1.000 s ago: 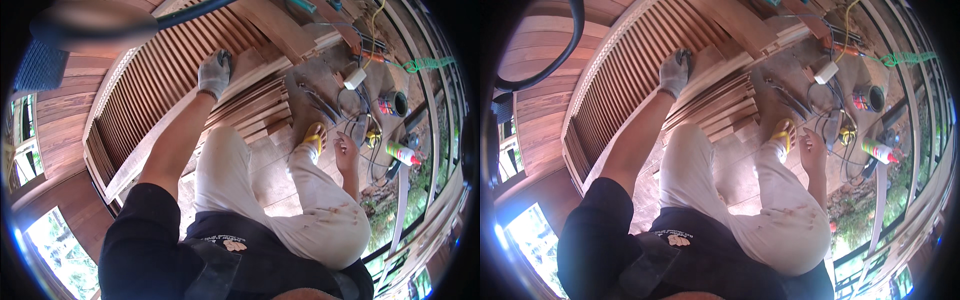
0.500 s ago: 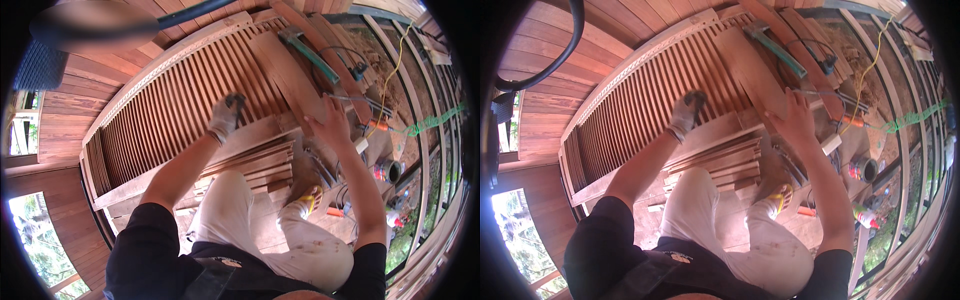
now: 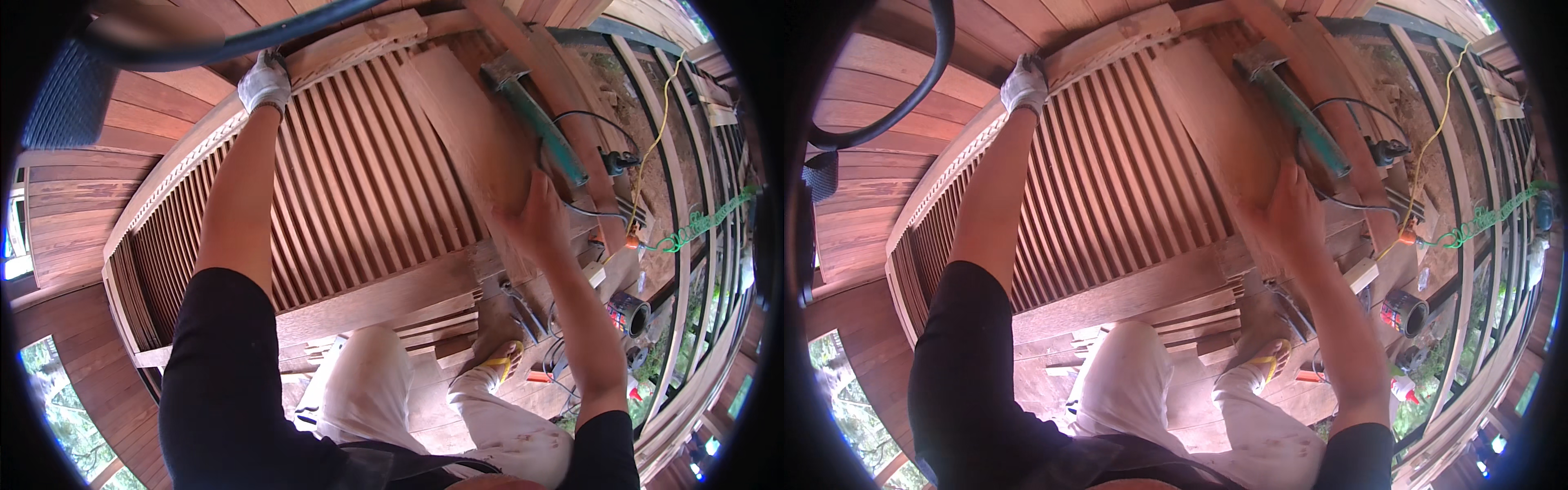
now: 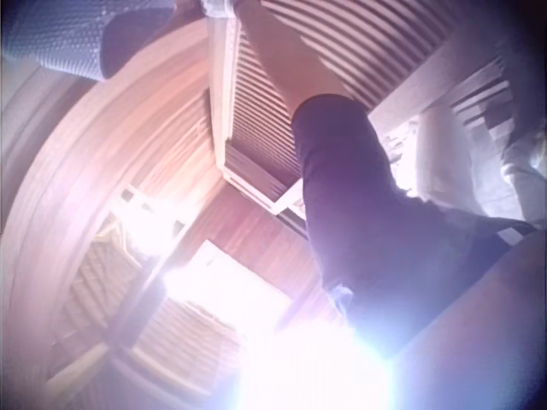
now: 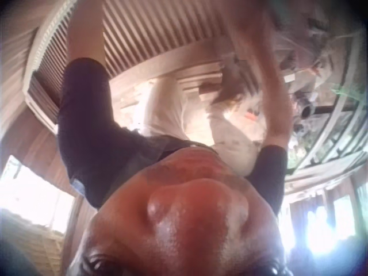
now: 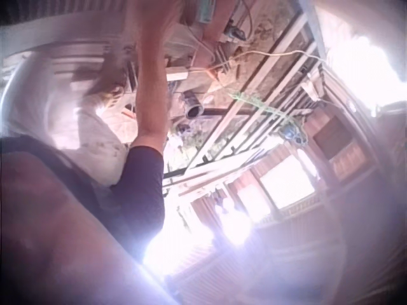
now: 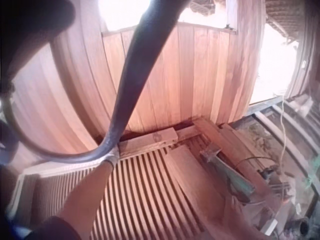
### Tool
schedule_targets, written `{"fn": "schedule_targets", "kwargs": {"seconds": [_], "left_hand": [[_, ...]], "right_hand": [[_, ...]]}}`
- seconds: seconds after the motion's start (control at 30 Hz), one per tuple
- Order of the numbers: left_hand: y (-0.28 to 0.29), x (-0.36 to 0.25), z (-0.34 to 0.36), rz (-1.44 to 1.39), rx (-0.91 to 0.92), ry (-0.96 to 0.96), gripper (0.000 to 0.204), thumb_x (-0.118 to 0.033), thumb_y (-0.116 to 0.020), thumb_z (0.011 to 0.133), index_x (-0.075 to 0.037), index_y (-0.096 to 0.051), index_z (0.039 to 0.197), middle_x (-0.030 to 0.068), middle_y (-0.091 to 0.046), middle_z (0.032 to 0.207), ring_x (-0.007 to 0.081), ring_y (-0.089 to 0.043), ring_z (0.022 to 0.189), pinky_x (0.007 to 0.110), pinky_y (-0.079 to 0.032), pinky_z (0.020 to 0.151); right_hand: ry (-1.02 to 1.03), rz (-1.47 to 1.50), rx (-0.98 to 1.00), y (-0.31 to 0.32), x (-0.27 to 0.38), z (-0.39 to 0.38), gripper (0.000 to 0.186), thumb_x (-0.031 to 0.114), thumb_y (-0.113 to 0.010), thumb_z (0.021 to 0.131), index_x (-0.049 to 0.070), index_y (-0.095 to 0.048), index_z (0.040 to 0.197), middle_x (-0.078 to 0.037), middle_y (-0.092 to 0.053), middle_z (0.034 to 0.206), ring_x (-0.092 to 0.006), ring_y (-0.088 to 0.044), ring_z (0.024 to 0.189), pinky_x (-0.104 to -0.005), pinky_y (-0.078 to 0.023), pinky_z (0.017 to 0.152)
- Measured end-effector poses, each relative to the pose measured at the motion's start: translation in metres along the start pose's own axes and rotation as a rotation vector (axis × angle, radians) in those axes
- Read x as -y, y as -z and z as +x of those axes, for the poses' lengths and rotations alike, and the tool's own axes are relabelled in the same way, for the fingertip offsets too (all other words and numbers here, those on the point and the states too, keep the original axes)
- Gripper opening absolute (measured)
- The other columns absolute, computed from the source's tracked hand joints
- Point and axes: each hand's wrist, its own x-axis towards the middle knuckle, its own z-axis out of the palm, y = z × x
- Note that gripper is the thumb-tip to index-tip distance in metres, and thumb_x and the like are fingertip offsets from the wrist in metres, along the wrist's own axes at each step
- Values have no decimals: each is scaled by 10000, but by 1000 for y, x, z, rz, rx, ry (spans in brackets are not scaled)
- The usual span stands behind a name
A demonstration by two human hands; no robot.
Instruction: The person installs wooden slats into a curved ceiling structure. They pick up slats, align them with existing pieces, and use a hammer to tap them into place. The person also uses a small block of wood to assist with alignment and spacing.
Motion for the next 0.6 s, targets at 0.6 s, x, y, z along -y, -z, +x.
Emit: {"fn": "schedule_targets", "kwargs": {"seconds": [0.6], "left_hand": [[-5, 13, 12, 11, -9, -104, 384, -420, -431, 1011, -218, -653, 1250, 176, -737, 1150, 385, -678, 1111, 504, -504, 988]], "right_hand": [[-118, 26, 30, -25, 53, 24, 924, 436, -798, 825, -57, -362, 1473, -336, -511, 1412, -480, -530, 1304, -522, -451, 1078]]}}
